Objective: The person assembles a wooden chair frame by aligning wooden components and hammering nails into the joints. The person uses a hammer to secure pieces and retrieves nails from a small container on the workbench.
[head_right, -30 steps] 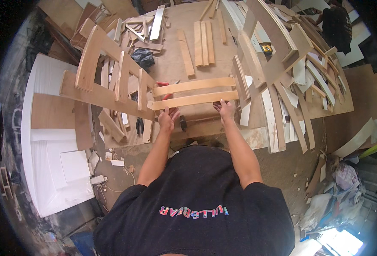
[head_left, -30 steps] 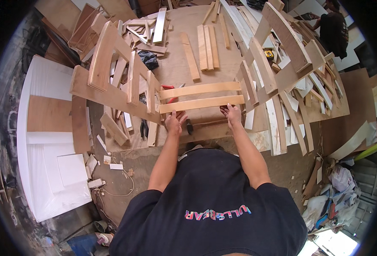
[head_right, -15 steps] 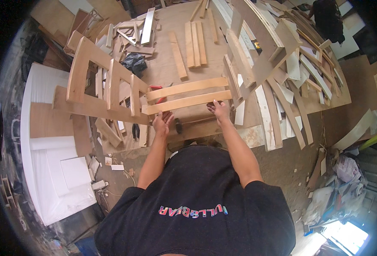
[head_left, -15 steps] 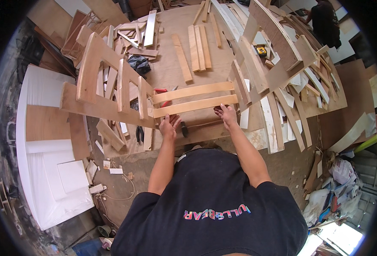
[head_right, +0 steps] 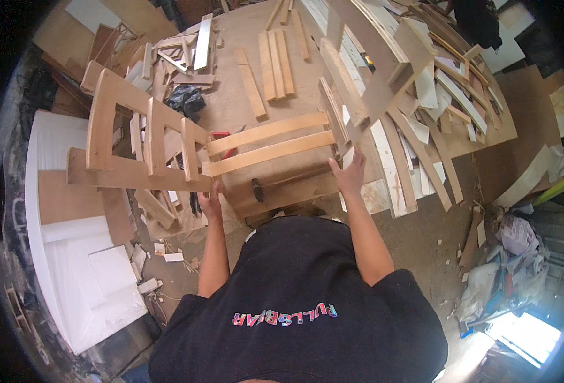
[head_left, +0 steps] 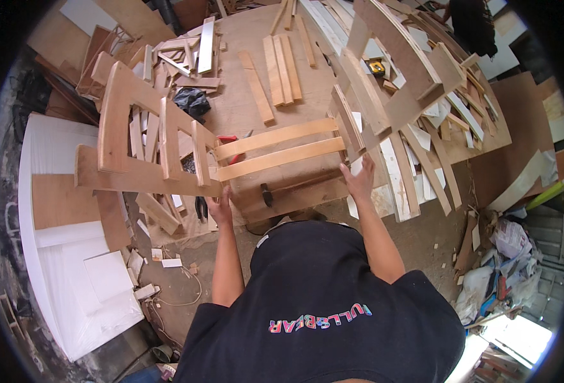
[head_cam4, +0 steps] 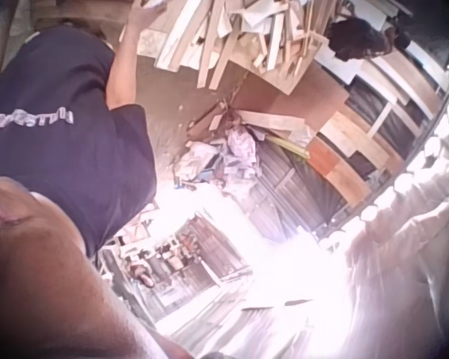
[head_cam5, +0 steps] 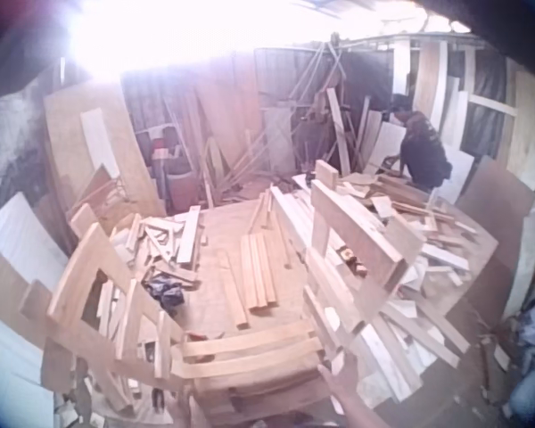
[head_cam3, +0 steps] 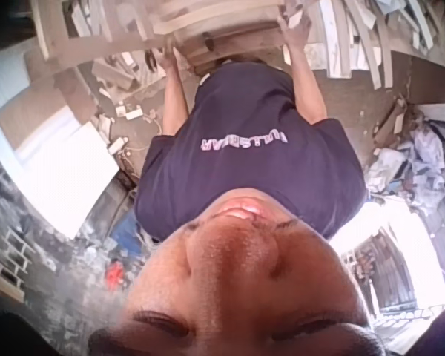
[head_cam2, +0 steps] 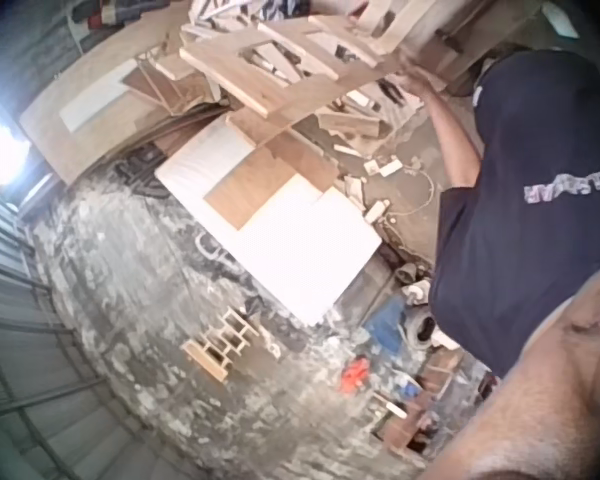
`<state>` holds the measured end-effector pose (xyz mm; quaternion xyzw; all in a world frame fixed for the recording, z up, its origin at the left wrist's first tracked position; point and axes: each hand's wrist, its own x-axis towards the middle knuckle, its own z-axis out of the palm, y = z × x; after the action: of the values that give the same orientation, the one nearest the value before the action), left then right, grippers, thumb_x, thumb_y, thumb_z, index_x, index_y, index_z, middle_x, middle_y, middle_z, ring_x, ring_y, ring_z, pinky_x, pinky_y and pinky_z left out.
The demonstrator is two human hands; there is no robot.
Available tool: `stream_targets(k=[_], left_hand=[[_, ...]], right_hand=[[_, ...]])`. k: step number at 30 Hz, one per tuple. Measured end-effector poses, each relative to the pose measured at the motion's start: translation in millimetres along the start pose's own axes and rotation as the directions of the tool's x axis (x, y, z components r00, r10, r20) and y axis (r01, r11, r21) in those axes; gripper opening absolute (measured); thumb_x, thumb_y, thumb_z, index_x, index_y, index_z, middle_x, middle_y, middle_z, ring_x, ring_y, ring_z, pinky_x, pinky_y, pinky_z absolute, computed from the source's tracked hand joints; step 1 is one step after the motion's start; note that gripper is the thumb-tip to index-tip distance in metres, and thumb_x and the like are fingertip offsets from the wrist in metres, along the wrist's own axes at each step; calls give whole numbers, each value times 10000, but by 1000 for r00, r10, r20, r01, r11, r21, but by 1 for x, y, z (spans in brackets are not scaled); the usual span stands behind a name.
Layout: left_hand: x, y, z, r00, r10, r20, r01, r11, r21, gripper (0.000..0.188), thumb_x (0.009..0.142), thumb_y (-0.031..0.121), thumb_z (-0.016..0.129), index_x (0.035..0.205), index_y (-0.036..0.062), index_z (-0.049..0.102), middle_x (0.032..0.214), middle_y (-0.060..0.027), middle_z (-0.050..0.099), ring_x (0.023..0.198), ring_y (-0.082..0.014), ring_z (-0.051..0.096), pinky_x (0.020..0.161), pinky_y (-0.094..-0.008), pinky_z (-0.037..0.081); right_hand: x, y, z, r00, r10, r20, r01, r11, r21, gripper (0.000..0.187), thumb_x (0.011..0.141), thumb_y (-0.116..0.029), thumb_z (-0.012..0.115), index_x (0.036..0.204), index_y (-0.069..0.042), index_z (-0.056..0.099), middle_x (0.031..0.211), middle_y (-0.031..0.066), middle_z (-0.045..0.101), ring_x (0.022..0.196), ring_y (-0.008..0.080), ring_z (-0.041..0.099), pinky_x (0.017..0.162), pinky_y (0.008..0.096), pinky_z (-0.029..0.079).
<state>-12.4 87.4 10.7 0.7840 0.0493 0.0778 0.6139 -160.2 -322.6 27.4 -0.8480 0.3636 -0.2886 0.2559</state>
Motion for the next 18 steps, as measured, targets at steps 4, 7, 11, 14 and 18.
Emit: stream_targets(k=[4, 7, 11, 14, 18], left_hand=[[5, 8, 14, 999, -46, 4, 43, 967, 251, 326, 978, 230, 759, 1159, -33, 692, 1169, -130, 676, 1070, -240, 666, 898, -365, 532], [8, 2, 18, 993, -64, -97, 93, 939, 330, 269, 999, 215, 727, 1141, -13, 724, 1173, -139, 681, 1074, -263, 672, 904, -372, 533], [6, 1, 22, 997, -19, -77, 49, 905, 422, 301, 998, 223, 721, 1218, 17, 728, 1203, -159, 684, 1100, -299, 668, 942, -394, 521], [8, -4, 19, 997, 32, -69, 0, 904, 428, 329, 992, 223, 723, 1254, 24, 721, 1224, -171, 684, 1125, -323, 661, 966, -413, 512], [4, -10, 20, 986, 132, -98, -85, 920, 382, 335, 978, 220, 735, 1238, 9, 717, 1215, -190, 685, 1123, -346, 662, 967, -427, 512]], right_hand=[[24, -8, 4, 915, 161, 370, -212, 972, 100, 685, 926, -603, 684, 1275, -14, 690, 1259, 230, 710, 1193, 391, 666, 1001, 447, 510], [26, -9, 12, 909, 291, 299, -352, 919, 175, 632, 965, -599, 636, 1193, -19, 742, 1093, 224, 757, 1088, 387, 710, 950, 444, 531], [29, 5, 19, 925, 263, 273, -299, 949, 98, 558, 993, -557, 615, 1147, -43, 769, 981, 212, 769, 998, 383, 734, 886, 453, 552], [30, 4, 21, 927, 252, 279, -287, 953, 92, 507, 997, -532, 606, 1171, -85, 769, 1036, 238, 757, 1036, 423, 716, 900, 487, 552], [30, 0, 21, 954, 208, 215, -229, 970, 79, 516, 996, -543, 615, 1109, -68, 783, 924, 223, 759, 938, 407, 738, 832, 472, 564]])
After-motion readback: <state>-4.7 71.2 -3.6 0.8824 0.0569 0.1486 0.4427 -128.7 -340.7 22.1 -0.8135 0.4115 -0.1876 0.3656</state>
